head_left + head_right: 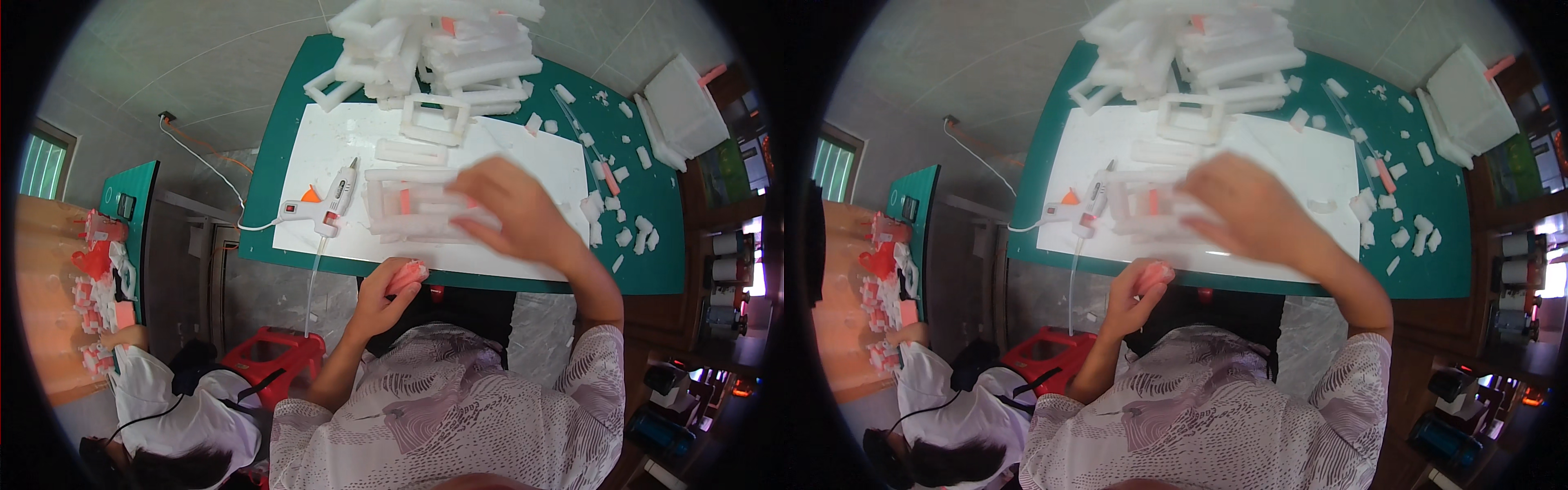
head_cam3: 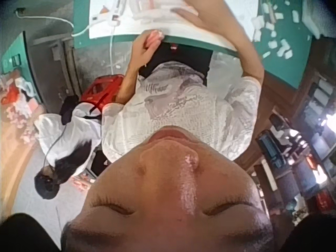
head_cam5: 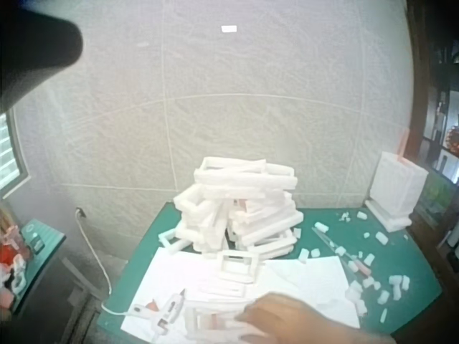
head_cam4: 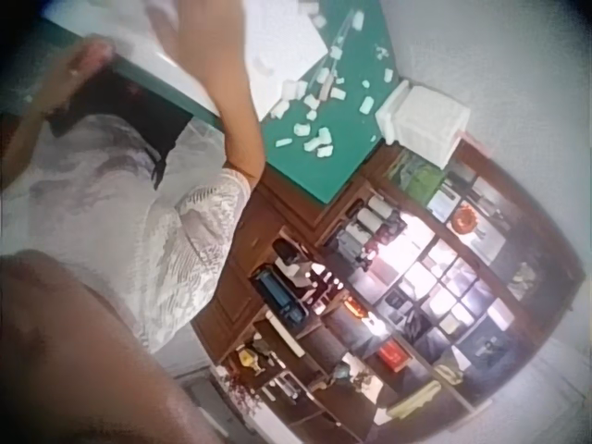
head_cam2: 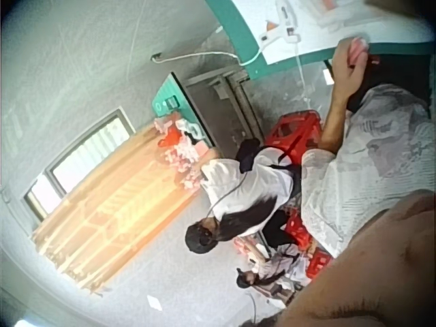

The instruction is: Using a hot glue gun to assemble white and pink foam pieces into a vertical structure.

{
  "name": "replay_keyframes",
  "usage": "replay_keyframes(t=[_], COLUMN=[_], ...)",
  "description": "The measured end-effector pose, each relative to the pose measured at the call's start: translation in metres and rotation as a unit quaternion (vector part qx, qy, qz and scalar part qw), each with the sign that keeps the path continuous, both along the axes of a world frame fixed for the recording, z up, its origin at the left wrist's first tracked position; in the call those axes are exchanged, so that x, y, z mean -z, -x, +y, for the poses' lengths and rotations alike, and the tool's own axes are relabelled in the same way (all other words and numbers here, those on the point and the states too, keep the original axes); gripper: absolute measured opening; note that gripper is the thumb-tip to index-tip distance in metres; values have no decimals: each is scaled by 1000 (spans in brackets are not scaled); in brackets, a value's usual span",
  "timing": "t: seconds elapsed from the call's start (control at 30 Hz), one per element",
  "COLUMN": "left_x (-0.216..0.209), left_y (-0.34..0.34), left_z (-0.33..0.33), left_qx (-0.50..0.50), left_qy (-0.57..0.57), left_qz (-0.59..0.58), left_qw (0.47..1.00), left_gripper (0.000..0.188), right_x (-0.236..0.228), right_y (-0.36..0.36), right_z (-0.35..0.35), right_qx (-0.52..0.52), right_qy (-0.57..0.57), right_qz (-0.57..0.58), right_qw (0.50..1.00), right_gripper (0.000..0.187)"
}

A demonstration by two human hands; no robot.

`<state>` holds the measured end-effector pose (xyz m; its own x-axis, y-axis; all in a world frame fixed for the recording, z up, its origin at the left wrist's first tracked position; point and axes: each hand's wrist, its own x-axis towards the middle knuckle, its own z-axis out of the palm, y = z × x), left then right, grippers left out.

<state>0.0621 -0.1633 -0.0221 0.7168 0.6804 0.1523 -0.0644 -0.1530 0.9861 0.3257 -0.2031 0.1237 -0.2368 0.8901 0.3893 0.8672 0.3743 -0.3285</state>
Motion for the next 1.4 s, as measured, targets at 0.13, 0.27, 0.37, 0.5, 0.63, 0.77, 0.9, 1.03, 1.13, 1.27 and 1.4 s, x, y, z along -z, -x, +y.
replay_keyframes(t=[0.13, 0.27, 0.37, 0.5, 0.63, 0.77, 0.9, 1.03, 1.13, 1.27, 1.4], left_x=[-5, -4, 2, 1, 5, 7, 5, 6, 10, 11, 4], left_y=[2, 4, 4, 4, 6, 5, 6, 7, 6, 5, 7], left_z=[0, 4, 3, 3, 2, 6, 9, 8, 7, 7, 8], left_qx=[28, 45, 25, 29, 26, 31, 53, 42, 42, 32, 29], left_qy=[3, -26, -7, -16, -21, -29, -21, -18, -14, -28, -29], left_qz=[34, 48, 39, 45, 37, 38, 39, 42, 39, 35, 50], left_qw=[999, 998, 999, 998, 999, 998, 998, 998, 998, 998, 998], left_gripper=[33, 33, 33, 33, 34, 33, 34, 34, 34, 34, 33], right_x=[14, 30, 30, 38, 54, 67, 80, 64, 25, -30, -102], right_y=[21, 24, 31, 35, 34, 40, 38, 39, 35, 6, -34], right_z=[-13, 2, 24, 31, 26, 17, 14, 16, 12, 8, 24], right_qx=[-29, -29, -13, 2, 7, 33, 43, 32, 46, 34, 112], right_qy=[44, 131, 258, 279, 273, 184, 159, 201, 260, 193, -20], right_qz=[-10, -73, -136, -149, -133, -146, -90, -81, -73, -20, -145], right_qw=[999, 988, 956, 949, 953, 971, 982, 976, 962, 980, 983], right_gripper=[55, 62, 56, 48, 43, 36, 37, 37, 41, 50, 50])
